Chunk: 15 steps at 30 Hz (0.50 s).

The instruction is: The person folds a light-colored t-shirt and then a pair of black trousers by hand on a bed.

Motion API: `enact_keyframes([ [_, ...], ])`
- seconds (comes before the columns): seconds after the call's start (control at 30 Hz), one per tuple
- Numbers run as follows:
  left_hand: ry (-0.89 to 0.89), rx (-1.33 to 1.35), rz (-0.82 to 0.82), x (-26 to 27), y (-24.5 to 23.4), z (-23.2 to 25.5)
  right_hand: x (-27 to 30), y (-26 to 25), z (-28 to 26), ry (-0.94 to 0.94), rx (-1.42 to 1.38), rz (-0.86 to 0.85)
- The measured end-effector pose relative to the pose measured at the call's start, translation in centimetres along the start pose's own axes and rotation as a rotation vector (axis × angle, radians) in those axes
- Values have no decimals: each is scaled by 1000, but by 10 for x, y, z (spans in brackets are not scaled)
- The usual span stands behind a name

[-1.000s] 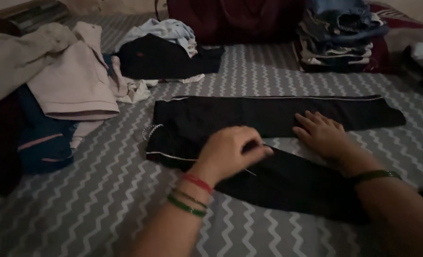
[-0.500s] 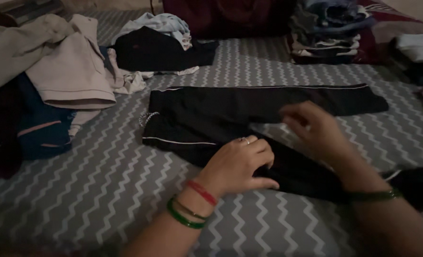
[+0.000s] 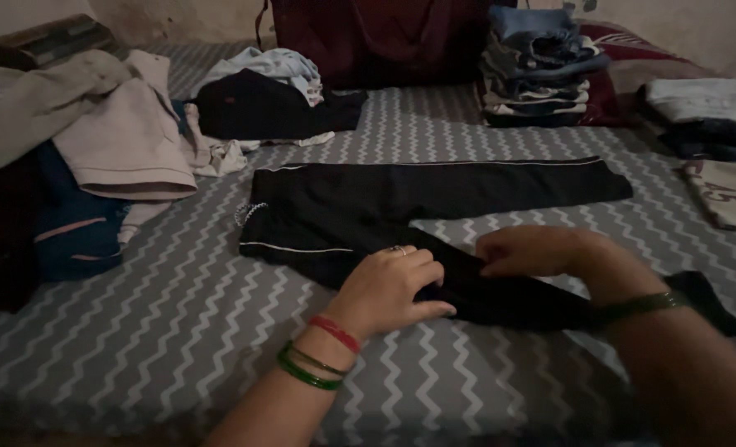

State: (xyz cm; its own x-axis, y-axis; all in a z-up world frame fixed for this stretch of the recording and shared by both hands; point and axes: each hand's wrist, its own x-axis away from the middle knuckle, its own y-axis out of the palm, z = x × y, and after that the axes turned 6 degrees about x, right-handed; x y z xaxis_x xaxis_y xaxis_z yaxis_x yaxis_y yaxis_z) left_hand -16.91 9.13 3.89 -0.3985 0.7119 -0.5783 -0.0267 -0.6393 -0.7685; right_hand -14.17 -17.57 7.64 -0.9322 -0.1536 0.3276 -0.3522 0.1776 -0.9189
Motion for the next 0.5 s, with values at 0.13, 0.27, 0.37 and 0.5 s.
enact_keyframes([
  [0.13, 99, -134, 52, -1, -5, 2, -18, -7, 35, -251, -35, 697],
  [0.27, 123, -227, 67, -3, -5, 3, -18, 6, 74, -385, -68, 703],
  [0.37, 77, -133, 54, -3, -3, 3, -4, 22, 121, -60, -89, 779],
  [0.5, 57, -149, 5, -3, 1, 1, 10, 34, 186, 111, 155, 549],
])
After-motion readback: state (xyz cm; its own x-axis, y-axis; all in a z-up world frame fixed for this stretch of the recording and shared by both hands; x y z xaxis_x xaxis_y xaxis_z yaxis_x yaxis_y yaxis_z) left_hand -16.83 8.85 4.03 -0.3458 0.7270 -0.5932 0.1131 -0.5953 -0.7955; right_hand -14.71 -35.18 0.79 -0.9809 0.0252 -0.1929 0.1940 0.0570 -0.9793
